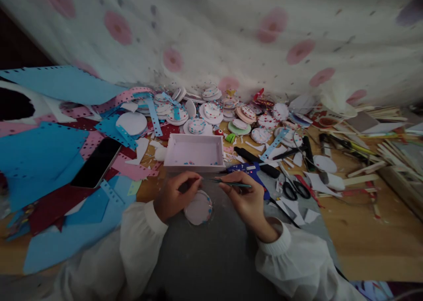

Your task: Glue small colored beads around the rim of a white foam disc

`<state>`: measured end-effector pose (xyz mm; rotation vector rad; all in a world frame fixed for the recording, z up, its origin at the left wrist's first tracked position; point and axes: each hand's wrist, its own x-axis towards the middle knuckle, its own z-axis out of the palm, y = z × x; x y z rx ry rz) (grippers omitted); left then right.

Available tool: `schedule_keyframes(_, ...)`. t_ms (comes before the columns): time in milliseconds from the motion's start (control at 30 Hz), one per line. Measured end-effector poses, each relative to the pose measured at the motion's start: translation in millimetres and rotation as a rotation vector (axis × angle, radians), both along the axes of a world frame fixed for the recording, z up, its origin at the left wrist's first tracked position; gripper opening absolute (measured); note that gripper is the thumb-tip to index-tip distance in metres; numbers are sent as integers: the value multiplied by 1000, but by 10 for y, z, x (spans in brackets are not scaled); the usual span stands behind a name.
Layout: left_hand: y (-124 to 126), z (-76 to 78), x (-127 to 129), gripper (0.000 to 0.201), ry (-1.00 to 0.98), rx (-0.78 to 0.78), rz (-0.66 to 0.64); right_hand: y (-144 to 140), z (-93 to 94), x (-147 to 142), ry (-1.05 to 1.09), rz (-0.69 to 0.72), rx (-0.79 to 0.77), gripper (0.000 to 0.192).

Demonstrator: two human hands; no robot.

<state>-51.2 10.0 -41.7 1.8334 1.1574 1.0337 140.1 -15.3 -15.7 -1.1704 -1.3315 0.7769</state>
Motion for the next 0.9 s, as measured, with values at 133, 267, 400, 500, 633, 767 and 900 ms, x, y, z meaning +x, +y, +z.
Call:
schedule_keyframes(133,4,-2,-9,12,-19,-11,-28,5,19,0,6,-4,-20,4)
schedule_keyframes(267,1,23,-14,13,-22,-39,-37,9,27,13,25,6,-54,4)
schedule_keyframes(400,6,19,-27,14,-105,-81,-74,2,18,35,60,25,-84,6)
schedule_keyframes(500,16,4,-34,14,-160,-110,-97,-5,18,49,83,43,-111,8)
schedule_keyframes(633,18,7,-20,14,-171,-128,-97,-7,24,61,109,54,-120,9)
schedule_keyframes(767,8,19,-6,14,-159,-129,-86,-15,26,61,144,51,-124,8)
schedule_keyframes(900,7,34,-10,13,-123,-115,-102,-21,39,60,160,45,-152,9)
